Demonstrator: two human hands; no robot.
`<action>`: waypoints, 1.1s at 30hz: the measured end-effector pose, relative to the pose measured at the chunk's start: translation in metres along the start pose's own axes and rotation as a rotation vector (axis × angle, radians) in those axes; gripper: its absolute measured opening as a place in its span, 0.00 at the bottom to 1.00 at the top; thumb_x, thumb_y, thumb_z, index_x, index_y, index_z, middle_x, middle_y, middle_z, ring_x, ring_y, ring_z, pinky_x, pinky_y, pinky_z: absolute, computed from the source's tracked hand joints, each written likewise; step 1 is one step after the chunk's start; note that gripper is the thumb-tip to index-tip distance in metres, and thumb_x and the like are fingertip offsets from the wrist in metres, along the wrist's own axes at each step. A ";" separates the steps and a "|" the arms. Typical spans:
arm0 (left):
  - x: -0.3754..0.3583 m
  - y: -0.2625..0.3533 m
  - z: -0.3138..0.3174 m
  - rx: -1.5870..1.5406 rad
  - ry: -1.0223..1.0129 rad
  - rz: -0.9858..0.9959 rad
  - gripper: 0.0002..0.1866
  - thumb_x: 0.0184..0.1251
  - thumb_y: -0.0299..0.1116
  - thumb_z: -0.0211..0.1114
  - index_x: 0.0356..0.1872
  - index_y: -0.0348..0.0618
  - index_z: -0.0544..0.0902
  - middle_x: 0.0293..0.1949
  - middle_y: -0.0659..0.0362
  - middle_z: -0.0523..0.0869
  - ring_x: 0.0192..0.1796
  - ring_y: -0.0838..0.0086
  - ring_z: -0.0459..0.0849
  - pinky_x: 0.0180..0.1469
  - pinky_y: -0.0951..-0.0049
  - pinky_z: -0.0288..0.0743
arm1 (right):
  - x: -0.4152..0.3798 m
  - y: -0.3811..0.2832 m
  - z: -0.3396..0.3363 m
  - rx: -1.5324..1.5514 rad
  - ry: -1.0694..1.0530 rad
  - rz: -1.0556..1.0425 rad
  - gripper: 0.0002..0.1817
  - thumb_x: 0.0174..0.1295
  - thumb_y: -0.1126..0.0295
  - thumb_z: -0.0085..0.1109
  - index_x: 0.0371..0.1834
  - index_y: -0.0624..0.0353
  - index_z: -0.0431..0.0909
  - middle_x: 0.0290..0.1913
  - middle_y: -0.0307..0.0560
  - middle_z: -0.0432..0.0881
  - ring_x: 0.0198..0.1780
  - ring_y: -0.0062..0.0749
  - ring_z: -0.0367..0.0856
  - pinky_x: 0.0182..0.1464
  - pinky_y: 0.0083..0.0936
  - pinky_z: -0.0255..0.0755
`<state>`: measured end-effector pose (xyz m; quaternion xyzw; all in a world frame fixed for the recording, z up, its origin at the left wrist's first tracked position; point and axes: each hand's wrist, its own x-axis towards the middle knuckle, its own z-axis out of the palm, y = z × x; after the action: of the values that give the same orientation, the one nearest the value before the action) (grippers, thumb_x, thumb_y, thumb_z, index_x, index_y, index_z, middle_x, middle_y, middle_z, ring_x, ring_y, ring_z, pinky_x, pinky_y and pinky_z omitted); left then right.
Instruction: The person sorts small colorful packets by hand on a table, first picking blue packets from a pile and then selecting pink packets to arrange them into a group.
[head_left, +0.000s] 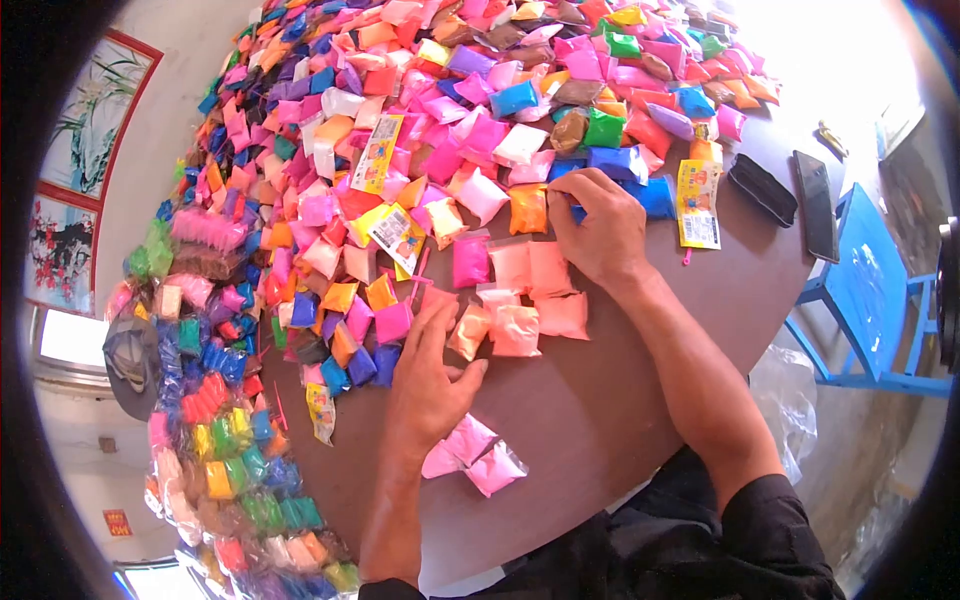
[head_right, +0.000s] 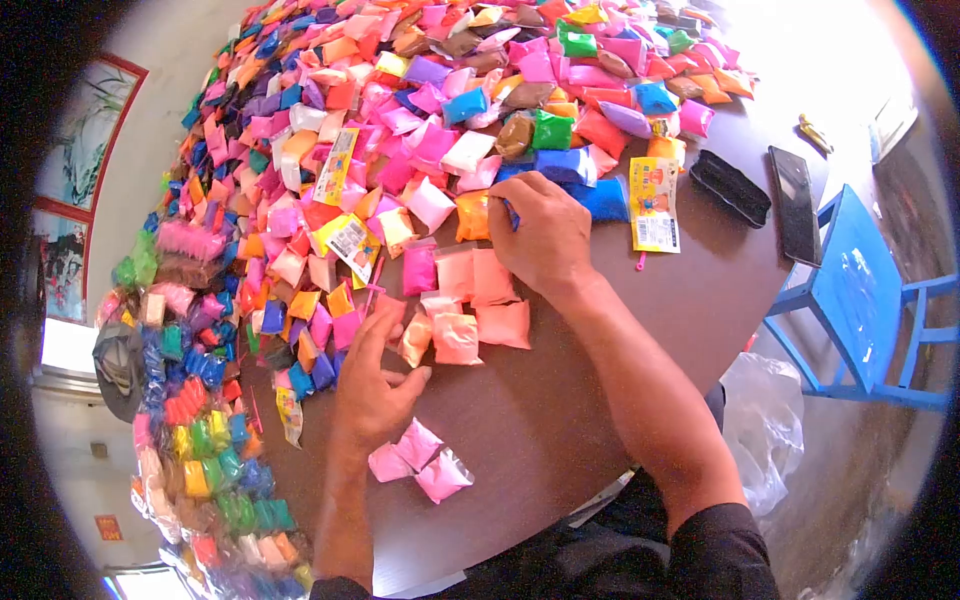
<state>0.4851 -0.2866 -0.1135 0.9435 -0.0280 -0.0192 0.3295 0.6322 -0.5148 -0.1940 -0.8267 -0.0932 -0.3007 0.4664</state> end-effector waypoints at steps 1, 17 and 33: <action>0.000 -0.001 -0.001 -0.002 -0.006 -0.010 0.41 0.62 0.21 0.78 0.79 0.36 0.72 0.72 0.43 0.79 0.69 0.60 0.85 0.51 0.69 0.95 | 0.000 0.000 0.000 0.001 0.003 -0.004 0.04 0.65 0.70 0.69 0.42 0.51 0.88 0.43 0.44 0.90 0.45 0.47 0.92 0.46 0.41 0.85; -0.005 -0.012 0.008 0.101 -0.003 0.063 0.33 0.61 0.29 0.84 0.68 0.37 0.82 0.65 0.47 0.86 0.56 0.61 0.92 0.49 0.67 0.92 | 0.001 -0.001 -0.002 -0.004 0.000 -0.035 0.04 0.68 0.71 0.69 0.43 0.56 0.89 0.42 0.47 0.90 0.43 0.45 0.92 0.46 0.37 0.85; -0.015 -0.009 0.011 0.308 -0.009 0.269 0.29 0.64 0.28 0.78 0.67 0.31 0.83 0.65 0.45 0.83 0.64 0.49 0.84 0.69 0.55 0.78 | 0.001 0.000 0.000 -0.002 0.001 -0.008 0.04 0.67 0.70 0.69 0.42 0.53 0.89 0.43 0.46 0.91 0.44 0.48 0.92 0.46 0.41 0.85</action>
<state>0.4698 -0.2848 -0.1274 0.9705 -0.1578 0.0251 0.1807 0.6327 -0.5149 -0.1931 -0.8266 -0.0960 -0.3030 0.4645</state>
